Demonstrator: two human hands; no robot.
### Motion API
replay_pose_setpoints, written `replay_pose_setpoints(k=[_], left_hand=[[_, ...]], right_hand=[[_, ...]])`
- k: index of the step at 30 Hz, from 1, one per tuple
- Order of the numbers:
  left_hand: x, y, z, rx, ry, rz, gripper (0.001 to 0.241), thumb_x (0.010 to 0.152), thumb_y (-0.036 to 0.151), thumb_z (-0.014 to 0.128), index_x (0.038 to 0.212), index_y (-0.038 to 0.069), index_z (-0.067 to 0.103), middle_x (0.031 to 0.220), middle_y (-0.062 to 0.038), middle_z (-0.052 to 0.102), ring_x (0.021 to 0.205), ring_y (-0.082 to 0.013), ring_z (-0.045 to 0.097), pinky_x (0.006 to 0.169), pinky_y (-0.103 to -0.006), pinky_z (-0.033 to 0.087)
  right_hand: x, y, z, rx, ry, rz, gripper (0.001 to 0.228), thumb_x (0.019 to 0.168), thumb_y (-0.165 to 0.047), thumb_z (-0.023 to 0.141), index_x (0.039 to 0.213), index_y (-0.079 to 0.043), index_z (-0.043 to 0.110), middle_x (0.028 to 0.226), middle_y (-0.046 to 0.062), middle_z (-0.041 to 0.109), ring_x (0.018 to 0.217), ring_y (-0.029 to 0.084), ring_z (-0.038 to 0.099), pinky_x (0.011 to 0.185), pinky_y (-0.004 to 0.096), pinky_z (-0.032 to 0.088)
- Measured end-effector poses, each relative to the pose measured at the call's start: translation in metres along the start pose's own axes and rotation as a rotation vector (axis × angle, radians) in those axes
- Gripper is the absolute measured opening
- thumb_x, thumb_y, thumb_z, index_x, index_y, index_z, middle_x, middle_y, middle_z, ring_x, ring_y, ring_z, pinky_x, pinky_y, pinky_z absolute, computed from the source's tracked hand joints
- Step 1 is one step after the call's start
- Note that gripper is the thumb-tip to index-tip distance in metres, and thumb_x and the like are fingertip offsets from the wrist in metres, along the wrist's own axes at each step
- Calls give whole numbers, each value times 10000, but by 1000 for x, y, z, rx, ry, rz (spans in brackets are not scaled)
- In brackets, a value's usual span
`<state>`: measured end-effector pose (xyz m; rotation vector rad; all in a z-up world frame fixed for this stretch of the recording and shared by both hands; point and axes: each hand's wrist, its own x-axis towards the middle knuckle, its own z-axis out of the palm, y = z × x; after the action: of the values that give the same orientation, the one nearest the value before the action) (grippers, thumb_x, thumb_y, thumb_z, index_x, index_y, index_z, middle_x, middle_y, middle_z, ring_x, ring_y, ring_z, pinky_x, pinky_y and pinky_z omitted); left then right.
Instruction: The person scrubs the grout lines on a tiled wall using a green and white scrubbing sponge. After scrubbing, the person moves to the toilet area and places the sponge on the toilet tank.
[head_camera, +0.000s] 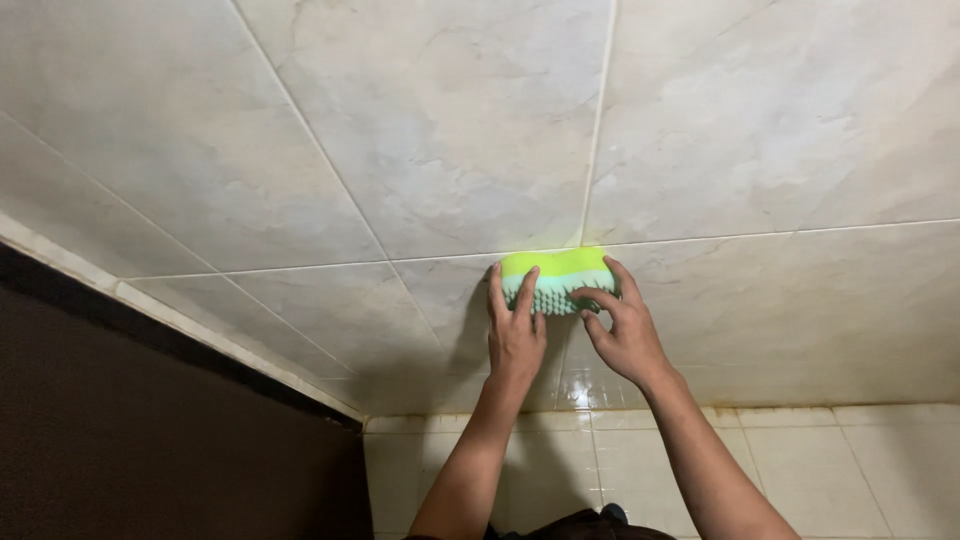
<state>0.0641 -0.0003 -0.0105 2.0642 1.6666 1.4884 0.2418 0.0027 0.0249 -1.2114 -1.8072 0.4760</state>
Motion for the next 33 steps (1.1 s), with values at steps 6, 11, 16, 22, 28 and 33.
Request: replay_pose_setpoints(k=[6, 11, 16, 22, 28, 33], left_hand=[[4, -22, -32, 30, -18, -43, 766, 818, -38, 711, 1503, 232, 498, 1624, -281, 237, 1450, -514, 366, 1106, -528, 451], [7, -40, -56, 11, -58, -85, 767, 833, -42, 704, 1510, 248, 489, 1637, -276, 225, 1456, -502, 353, 1075, -514, 465], [5, -58, -75, 29, -47, -83, 785, 814, -49, 716, 1504, 249, 492, 1627, -271, 245, 1462, -495, 357, 1107, -512, 450], [4, -87, -91, 37, -21, -44, 811, 798, -56, 737, 1506, 252, 488, 1623, -280, 237, 1466, -508, 349, 1144, -522, 421], [3, -104, -106, 37, -55, -32, 819, 798, -57, 740, 1506, 265, 480, 1626, -294, 236, 1456, -510, 355, 1132, -524, 423], [3, -115, -120, 34, -50, -22, 816, 807, -42, 737, 1516, 267, 479, 1625, -279, 252, 1460, -504, 360, 1134, -534, 422]], right_hand=[[5, -15, 33, -4, -6, -32, 333, 831, -30, 704, 1135, -151, 761, 1572, 254, 399, 1340, 413, 542, 963, 440, 535], [11, -33, 55, -6, -26, -11, 316, 837, -41, 706, 1127, -154, 759, 1579, 230, 409, 1258, 371, 608, 811, 403, 583], [17, -65, 73, 9, -71, 110, 294, 831, -42, 695, 1094, -159, 754, 1584, 200, 405, 1177, 326, 657, 655, 381, 590], [17, -65, 106, -14, -34, -7, 273, 833, -28, 714, 1079, -136, 759, 1551, 247, 421, 1297, 411, 568, 817, 411, 587], [15, -68, 131, -71, 53, -110, 237, 817, -18, 752, 1035, -109, 766, 1511, 269, 439, 1333, 443, 543, 952, 435, 547], [17, -84, 145, 17, 20, 40, 206, 828, -18, 726, 1009, -116, 747, 1541, 236, 431, 1125, 342, 698, 893, 397, 583]])
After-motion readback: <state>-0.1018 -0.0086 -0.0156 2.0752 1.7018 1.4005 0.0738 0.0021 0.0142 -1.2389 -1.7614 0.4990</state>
